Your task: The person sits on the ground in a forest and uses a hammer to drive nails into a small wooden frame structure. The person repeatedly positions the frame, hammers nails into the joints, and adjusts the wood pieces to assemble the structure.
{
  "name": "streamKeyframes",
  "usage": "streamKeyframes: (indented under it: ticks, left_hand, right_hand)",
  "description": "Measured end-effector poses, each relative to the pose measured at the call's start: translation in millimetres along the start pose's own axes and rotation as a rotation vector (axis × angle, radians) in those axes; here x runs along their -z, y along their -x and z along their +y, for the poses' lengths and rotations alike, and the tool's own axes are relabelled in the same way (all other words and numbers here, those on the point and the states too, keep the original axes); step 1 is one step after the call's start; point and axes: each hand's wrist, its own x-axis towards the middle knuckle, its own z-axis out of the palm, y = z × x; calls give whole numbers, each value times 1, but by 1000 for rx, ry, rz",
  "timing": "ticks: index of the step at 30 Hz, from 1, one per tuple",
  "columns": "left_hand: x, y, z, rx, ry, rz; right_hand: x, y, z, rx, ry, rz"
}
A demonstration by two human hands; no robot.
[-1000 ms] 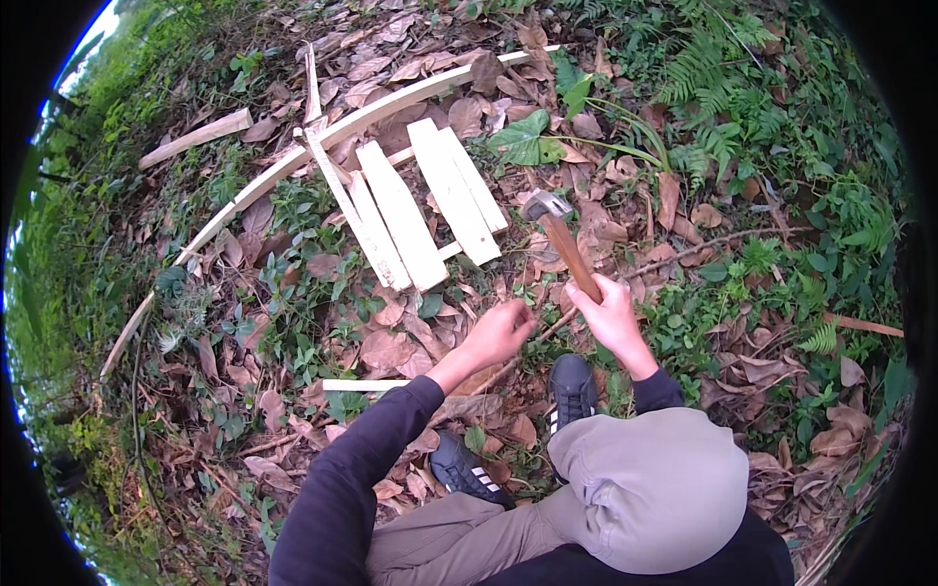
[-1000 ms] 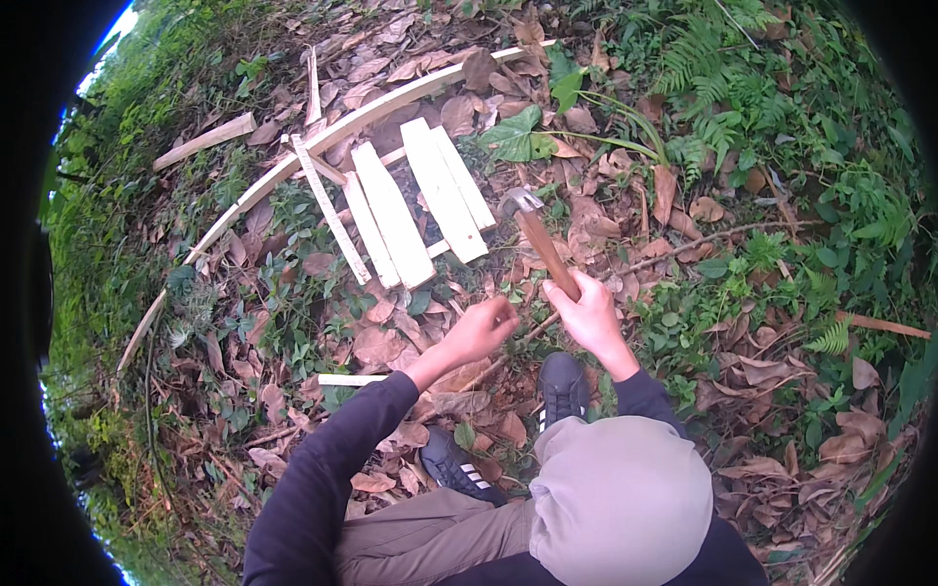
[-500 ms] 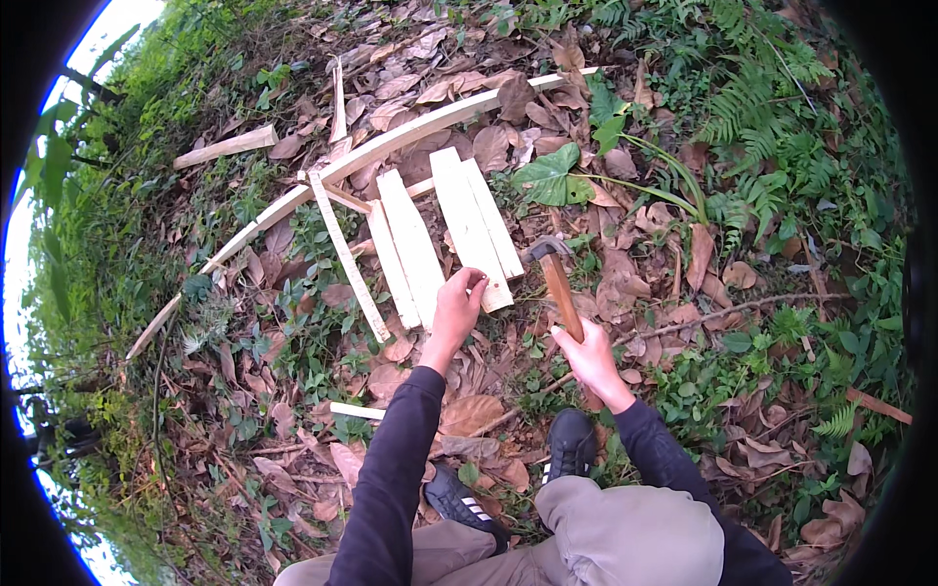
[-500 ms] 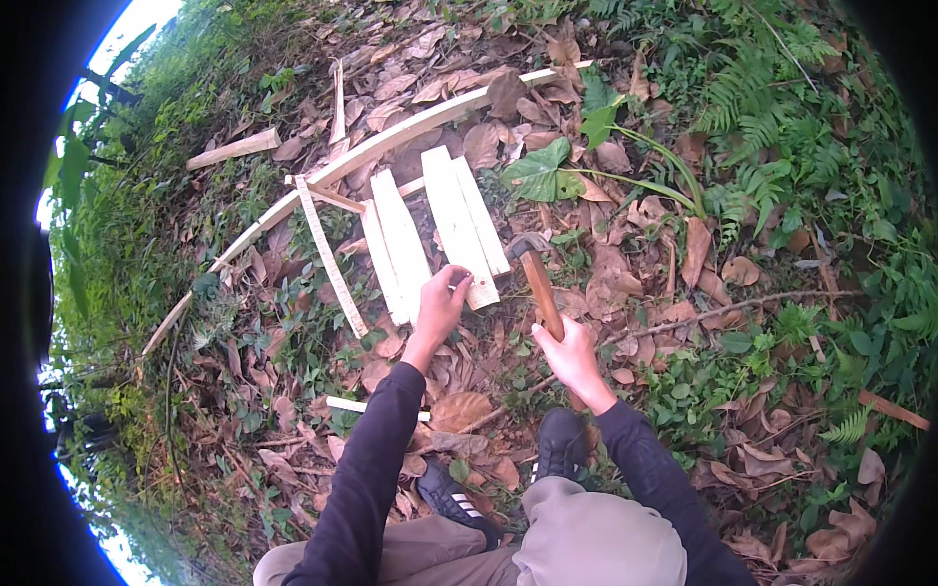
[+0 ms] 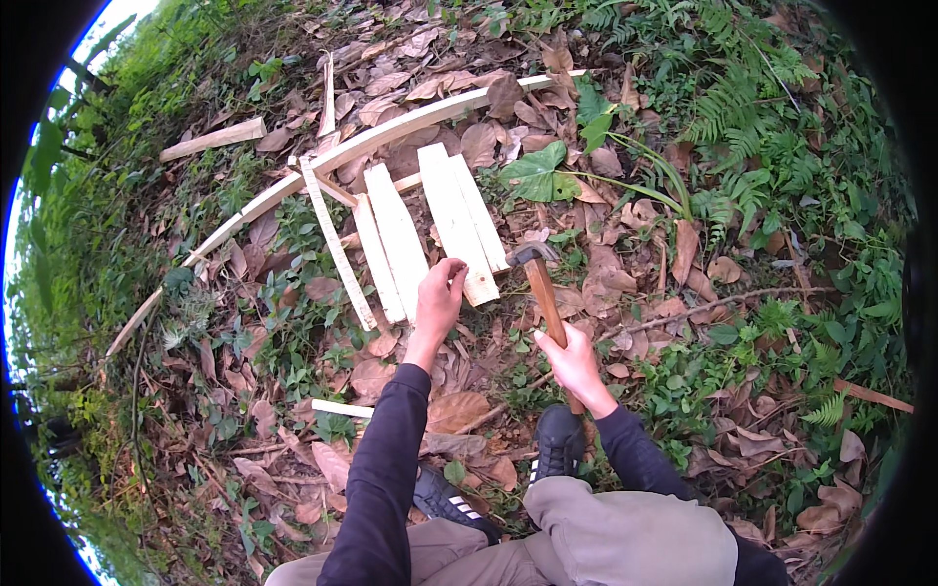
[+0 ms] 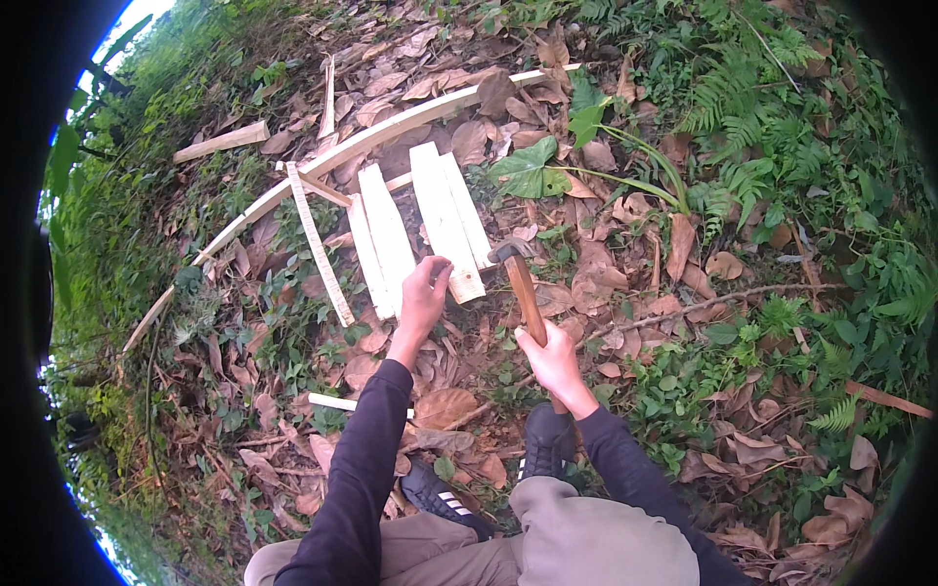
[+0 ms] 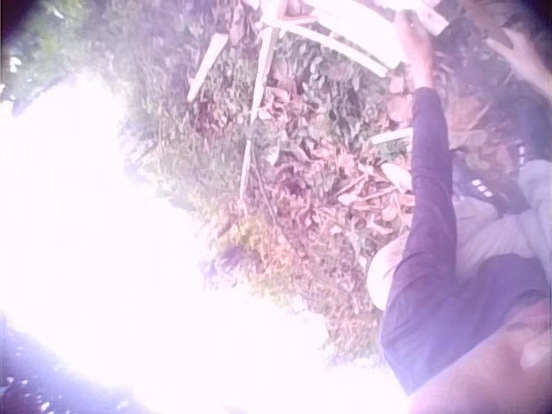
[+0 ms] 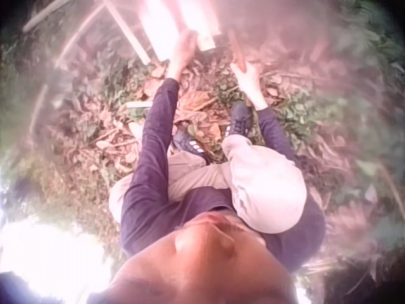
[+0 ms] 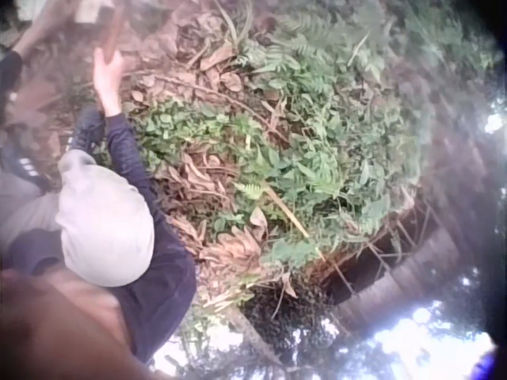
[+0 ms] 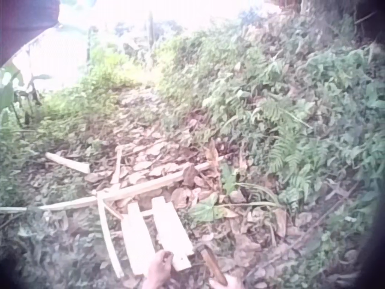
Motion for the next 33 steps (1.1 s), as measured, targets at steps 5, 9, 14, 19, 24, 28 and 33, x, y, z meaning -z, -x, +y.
streamKeyframes:
  ticks: [5, 9, 14, 19, 24, 28, 33]
  left_hand:
    - [2, -3, -3, -68, -32, -53]
    - [0, -5, 2, -91, -71, -93]
    - [2, 0, -3, -103, -110, -85]
    - [2, 0, -2, -117, -43, -66]
    - [14, -8, 0, 67, 68, 15]
    - [23, -12, -4, 82, 47, -11]
    - [21, -19, -2, -4, -75, -138]
  right_hand:
    - [0, 6, 1, -19, 17, -10]
    - [9, 1, -3, 78, 99, -12]
    - [6, 0, -34, 83, 226, -36]
    - [-9, 0, -24, 164, 175, -49]
    - [-5, 7, -18, 110, 225, -39]
    - [-2, 4, -10, 114, 254, 10]
    - [2, 3, -4, 130, 258, 53]
